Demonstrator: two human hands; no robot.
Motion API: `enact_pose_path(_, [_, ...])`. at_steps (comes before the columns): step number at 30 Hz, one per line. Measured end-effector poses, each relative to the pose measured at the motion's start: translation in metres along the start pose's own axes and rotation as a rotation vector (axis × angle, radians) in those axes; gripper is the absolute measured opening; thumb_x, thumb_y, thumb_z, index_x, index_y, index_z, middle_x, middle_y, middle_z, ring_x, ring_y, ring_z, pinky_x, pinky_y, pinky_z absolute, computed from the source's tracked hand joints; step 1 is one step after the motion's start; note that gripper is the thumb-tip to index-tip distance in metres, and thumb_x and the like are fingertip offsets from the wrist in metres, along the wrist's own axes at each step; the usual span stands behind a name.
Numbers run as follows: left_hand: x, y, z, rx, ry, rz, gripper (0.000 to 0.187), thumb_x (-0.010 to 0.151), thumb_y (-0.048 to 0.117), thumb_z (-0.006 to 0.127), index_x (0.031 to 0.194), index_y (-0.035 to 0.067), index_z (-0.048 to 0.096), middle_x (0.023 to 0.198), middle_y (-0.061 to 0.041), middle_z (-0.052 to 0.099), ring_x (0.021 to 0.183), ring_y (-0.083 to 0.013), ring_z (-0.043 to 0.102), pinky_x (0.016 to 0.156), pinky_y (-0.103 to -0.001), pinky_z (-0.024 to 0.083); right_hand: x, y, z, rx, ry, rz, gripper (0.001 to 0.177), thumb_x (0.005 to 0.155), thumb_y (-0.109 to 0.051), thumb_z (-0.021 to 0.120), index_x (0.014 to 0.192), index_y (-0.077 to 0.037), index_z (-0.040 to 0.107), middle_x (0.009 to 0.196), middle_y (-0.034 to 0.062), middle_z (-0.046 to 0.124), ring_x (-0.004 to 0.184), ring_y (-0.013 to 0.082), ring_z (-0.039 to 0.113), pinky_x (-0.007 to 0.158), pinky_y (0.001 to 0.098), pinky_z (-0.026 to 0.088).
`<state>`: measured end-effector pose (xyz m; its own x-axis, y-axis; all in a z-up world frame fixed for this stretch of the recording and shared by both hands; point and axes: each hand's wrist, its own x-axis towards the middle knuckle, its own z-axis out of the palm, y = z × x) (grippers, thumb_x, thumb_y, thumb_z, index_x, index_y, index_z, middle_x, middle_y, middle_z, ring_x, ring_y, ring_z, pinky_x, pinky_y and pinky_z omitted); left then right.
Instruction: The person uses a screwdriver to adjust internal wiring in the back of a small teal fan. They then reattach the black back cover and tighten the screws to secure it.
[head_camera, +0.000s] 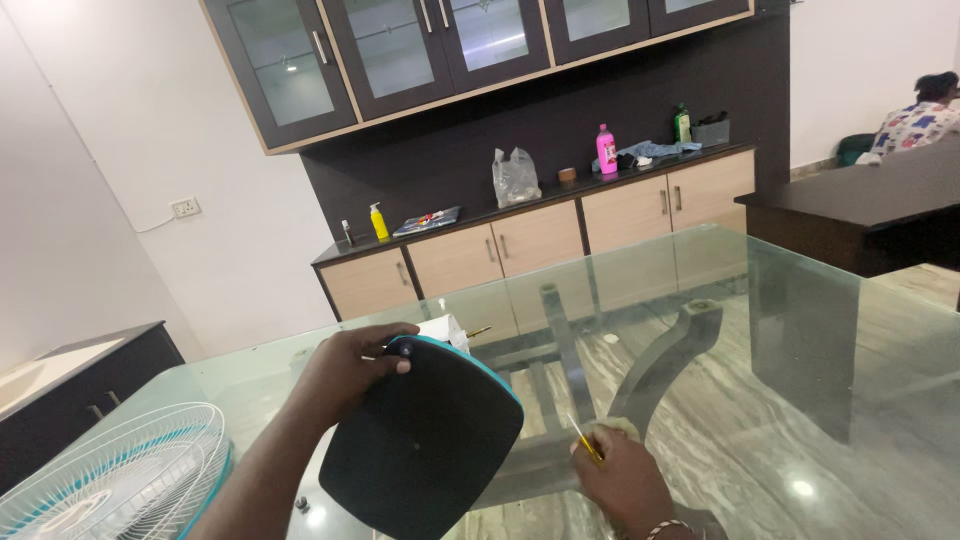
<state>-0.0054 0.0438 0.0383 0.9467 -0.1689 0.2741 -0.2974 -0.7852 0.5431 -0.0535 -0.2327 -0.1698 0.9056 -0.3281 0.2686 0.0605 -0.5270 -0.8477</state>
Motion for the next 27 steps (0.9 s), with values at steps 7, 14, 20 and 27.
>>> enact_pose_path(7, [-0.003,0.004,0.001,0.078,-0.072,-0.096,0.047,0.083,0.019,0.079,0.127,0.036,0.074,0.109,-0.002,0.084,0.091,-0.0243,0.083,0.079,-0.040,0.068,0.009,0.007,0.008,0.094,-0.040,0.246,0.030,0.091,-0.034,0.063,0.097,-0.005,0.069,0.078,0.0169,0.069,0.070,0.0273,0.068,0.072,0.0426,0.054])
enact_pose_path(14, [-0.007,0.008,-0.008,0.160,-0.109,-0.082,0.045,0.084,0.019,0.079,0.125,0.035,0.074,0.111,0.000,0.083,0.100,-0.0206,0.081,0.091,-0.042,0.061,0.015,0.015,0.014,0.025,-0.092,0.259,0.025,0.090,-0.033,0.062,0.098,-0.011,0.071,0.086,0.0147,0.075,0.079,0.0245,0.076,0.079,0.0389,0.056])
enact_pose_path(20, [-0.014,-0.001,-0.020,0.156,-0.116,-0.102,0.046,0.083,0.018,0.079,0.127,0.032,0.074,0.115,-0.001,0.082,0.111,-0.0221,0.078,0.098,-0.047,0.060,0.009,0.015,0.016,0.071,0.046,0.037,0.026,0.086,-0.031,0.065,0.092,-0.006,0.071,0.087,0.0132,0.071,0.075,0.0268,0.074,0.073,0.0414,0.056])
enact_pose_path(27, [-0.027,0.002,-0.002,0.210,-0.056,-0.074,0.045,0.089,0.038,0.074,0.133,0.037,0.067,0.120,-0.001,0.079,0.107,-0.0250,0.078,0.098,-0.046,0.062,0.005,0.003,0.008,-0.068,-0.072,0.175,0.028,0.093,-0.034,0.061,0.100,-0.009,0.070,0.083,0.0153,0.074,0.079,0.0309,0.076,0.077,0.0443,0.057])
